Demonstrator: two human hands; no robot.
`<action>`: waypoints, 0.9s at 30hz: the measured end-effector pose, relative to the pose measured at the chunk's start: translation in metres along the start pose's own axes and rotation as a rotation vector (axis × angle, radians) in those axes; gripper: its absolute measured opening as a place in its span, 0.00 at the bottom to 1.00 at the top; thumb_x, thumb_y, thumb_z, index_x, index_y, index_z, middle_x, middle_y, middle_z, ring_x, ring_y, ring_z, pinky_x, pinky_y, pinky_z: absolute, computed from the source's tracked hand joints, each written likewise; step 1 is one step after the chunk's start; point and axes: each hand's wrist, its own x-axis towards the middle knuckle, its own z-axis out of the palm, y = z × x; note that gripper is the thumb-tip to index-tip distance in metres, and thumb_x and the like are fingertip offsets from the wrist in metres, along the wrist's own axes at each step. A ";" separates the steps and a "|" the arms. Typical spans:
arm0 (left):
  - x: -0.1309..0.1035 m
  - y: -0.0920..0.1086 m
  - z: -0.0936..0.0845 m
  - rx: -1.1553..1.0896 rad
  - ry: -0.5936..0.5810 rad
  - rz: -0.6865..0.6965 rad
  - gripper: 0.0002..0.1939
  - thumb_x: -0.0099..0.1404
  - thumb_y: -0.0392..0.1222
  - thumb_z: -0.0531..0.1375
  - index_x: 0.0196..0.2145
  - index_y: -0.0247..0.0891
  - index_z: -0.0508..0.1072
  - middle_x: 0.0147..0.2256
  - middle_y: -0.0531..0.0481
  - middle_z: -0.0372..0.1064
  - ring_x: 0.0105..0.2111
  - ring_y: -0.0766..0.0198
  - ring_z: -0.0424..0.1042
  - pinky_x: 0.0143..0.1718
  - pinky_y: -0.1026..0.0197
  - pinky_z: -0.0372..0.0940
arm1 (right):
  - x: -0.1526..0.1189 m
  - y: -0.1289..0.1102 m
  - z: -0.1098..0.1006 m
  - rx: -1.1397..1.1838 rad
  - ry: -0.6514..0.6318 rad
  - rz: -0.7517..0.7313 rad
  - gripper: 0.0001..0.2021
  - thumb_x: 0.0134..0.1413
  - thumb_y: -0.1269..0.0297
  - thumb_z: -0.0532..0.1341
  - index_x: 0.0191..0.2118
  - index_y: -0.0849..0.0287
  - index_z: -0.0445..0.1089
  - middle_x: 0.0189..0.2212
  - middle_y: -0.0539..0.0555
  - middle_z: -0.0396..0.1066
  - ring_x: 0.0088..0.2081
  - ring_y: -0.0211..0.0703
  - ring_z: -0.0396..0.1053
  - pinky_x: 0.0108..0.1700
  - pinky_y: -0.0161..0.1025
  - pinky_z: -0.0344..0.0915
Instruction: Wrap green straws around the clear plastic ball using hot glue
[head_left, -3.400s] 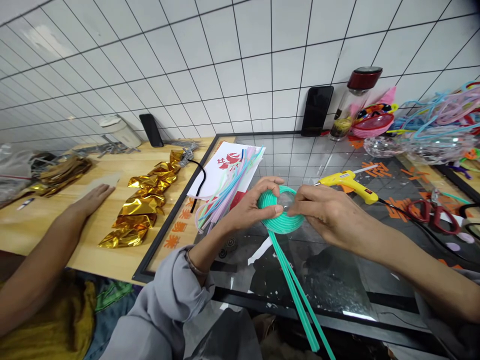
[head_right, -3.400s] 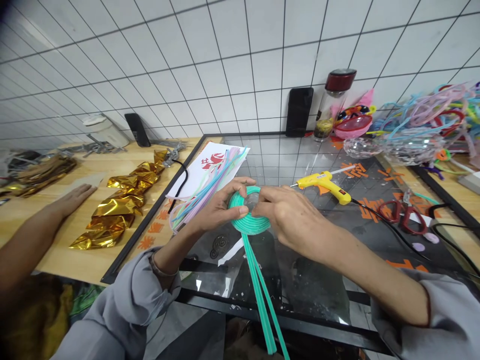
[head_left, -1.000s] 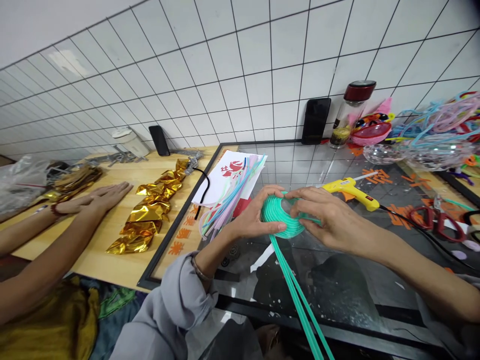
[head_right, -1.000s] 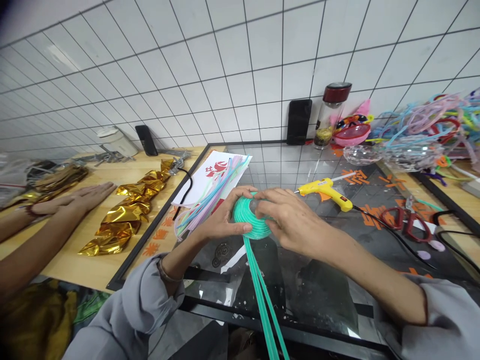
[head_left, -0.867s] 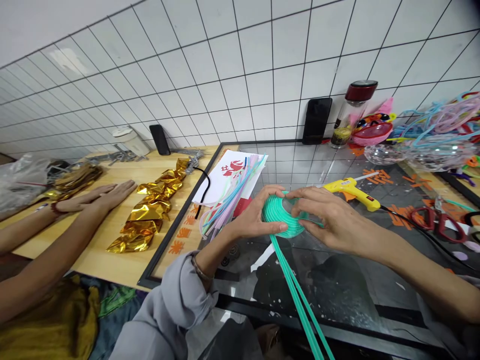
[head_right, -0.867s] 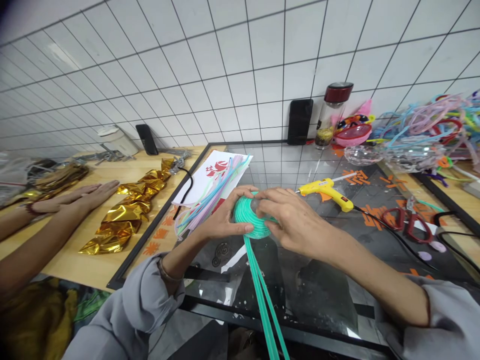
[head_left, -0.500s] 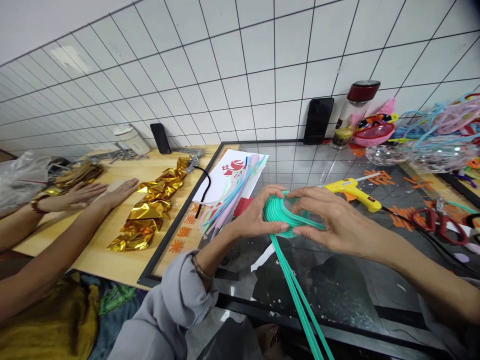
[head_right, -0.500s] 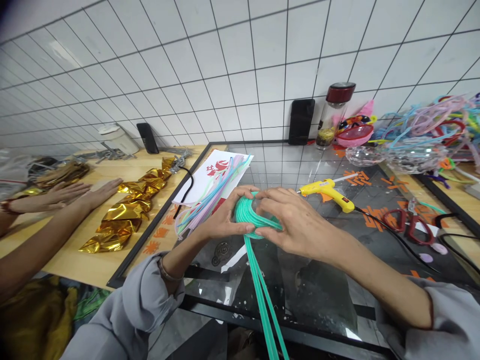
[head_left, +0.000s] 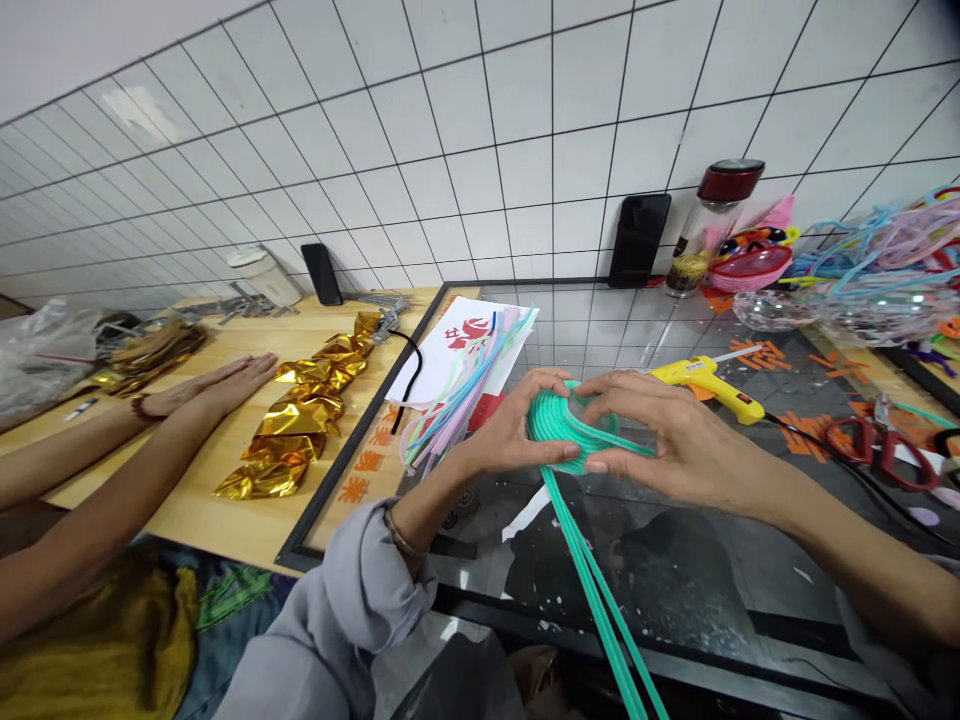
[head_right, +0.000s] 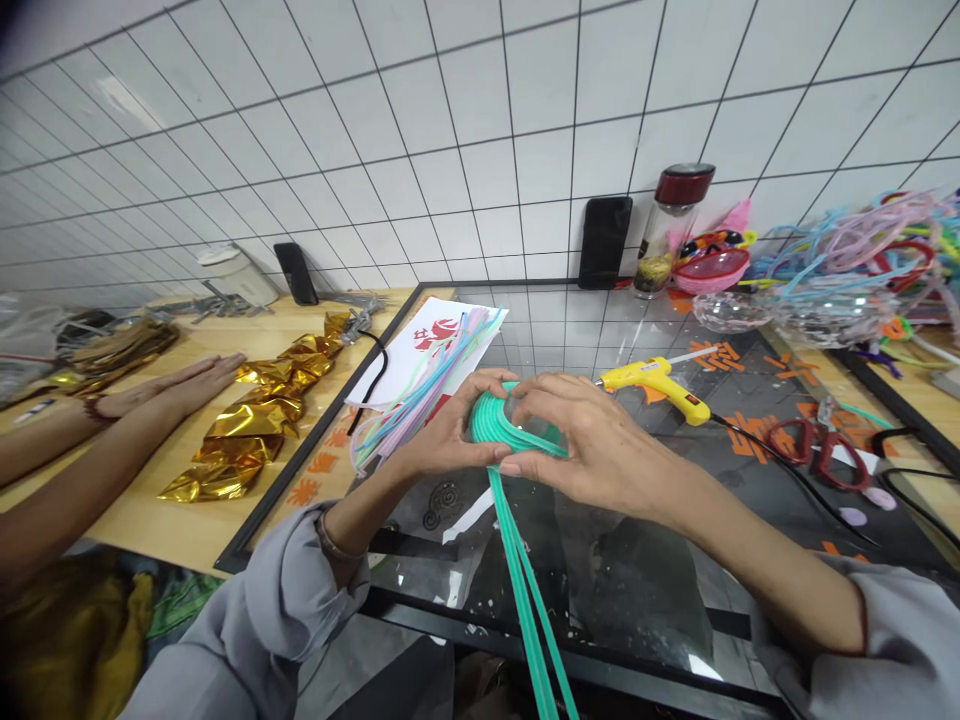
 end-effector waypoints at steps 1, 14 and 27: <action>0.000 0.000 0.000 -0.002 0.003 0.000 0.28 0.55 0.49 0.71 0.48 0.43 0.63 0.57 0.42 0.60 0.60 0.49 0.63 0.64 0.44 0.58 | 0.000 -0.001 -0.001 0.046 0.026 0.014 0.11 0.62 0.53 0.63 0.41 0.56 0.72 0.47 0.59 0.77 0.51 0.52 0.74 0.50 0.46 0.70; 0.000 -0.002 0.002 0.019 0.029 0.024 0.34 0.49 0.52 0.75 0.47 0.43 0.62 0.60 0.38 0.59 0.63 0.43 0.60 0.64 0.40 0.56 | -0.015 0.066 -0.018 0.073 0.650 0.639 0.12 0.57 0.51 0.60 0.33 0.55 0.70 0.31 0.55 0.76 0.28 0.46 0.71 0.31 0.43 0.67; -0.002 -0.002 0.006 0.012 0.026 -0.049 0.39 0.46 0.49 0.76 0.49 0.43 0.59 0.62 0.36 0.59 0.63 0.43 0.62 0.64 0.39 0.56 | -0.065 0.120 -0.013 -0.692 0.164 0.833 0.21 0.52 0.42 0.63 0.31 0.58 0.70 0.34 0.69 0.74 0.35 0.62 0.74 0.28 0.46 0.61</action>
